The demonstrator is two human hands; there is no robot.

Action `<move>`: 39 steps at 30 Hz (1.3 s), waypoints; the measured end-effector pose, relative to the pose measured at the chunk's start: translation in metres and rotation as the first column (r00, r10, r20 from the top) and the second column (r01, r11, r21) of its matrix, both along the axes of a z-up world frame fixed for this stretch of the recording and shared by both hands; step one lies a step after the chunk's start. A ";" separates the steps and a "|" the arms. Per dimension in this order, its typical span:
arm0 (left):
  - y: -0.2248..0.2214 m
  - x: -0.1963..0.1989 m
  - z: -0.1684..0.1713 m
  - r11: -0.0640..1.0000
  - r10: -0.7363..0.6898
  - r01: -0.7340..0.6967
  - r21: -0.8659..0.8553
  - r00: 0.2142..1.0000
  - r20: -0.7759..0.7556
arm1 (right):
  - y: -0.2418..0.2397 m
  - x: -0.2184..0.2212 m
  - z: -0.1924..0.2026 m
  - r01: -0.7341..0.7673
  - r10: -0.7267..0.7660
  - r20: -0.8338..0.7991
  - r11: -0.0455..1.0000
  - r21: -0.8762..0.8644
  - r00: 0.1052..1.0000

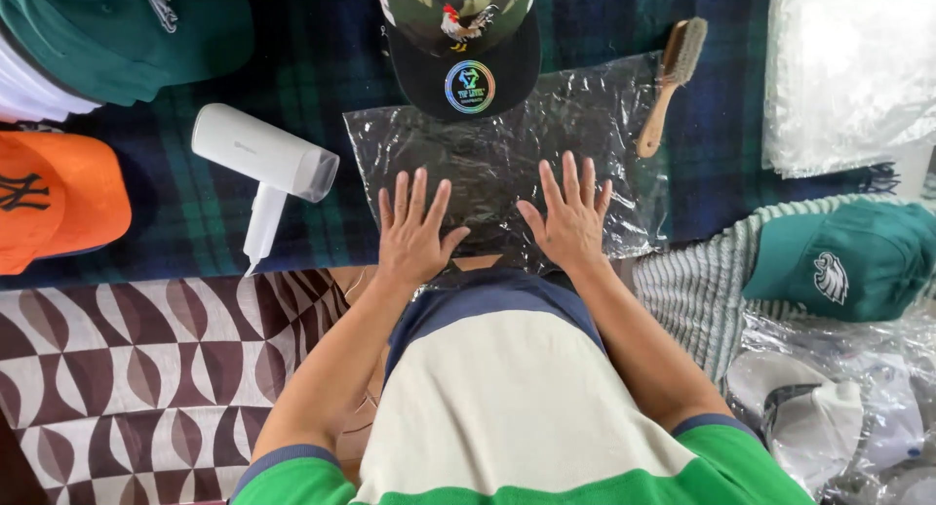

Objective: Steaming, brushing, and packaging baseball caps into plastic bags.

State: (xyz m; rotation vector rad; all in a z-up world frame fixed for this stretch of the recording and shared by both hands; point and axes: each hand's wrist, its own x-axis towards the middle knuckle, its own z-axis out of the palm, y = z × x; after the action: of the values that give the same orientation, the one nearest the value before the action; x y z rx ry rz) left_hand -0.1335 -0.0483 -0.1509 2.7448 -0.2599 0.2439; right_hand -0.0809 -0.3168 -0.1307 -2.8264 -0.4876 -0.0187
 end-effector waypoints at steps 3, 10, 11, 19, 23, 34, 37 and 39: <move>0.016 -0.005 -0.038 0.989 0.043 -0.053 0.140 0.997 0.069 | -0.008 -0.010 -0.021 0.080 -0.092 -0.195 0.994 -0.072 0.976; 0.009 -0.003 0.008 0.988 0.026 -0.036 0.147 0.997 0.069 | -0.005 -0.022 -0.004 0.097 -0.101 -0.095 0.994 -0.044 0.990; 0.004 -0.006 0.017 0.995 -0.038 0.032 0.099 0.998 0.057 | -0.008 -0.028 0.002 0.085 -0.087 -0.043 0.996 -0.038 0.995; -0.014 -0.018 0.005 0.988 -0.145 0.152 0.038 0.978 -0.151 | -0.029 -0.043 -0.026 0.151 -0.153 0.092 0.988 0.027 0.984; -0.079 0.052 0.047 0.940 -0.262 0.293 -0.174 0.948 0.180 | -0.073 -0.081 -0.039 0.614 -0.646 0.079 0.751 0.242 0.759; -0.242 0.311 -0.068 0.938 -0.323 0.235 -0.256 0.860 -0.394 | -0.130 -0.062 -0.026 0.836 -0.598 -0.768 -0.285 0.470 0.227; -0.247 0.330 -0.061 0.964 -0.264 0.209 -0.163 0.815 -0.516 | -0.142 -0.072 -0.055 0.700 -0.523 -0.794 -0.440 0.563 0.310; -0.254 0.334 -0.050 0.958 -0.284 0.249 -0.140 0.785 -0.551 | -0.153 -0.079 -0.059 0.622 -0.488 -0.797 -0.513 0.591 0.355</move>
State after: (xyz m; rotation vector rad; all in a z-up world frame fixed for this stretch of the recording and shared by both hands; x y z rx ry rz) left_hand 0.2007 -0.3024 -0.2007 2.5321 -0.4561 -0.6289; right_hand -0.1599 -0.4694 -0.1892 -1.0725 1.0640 -0.3141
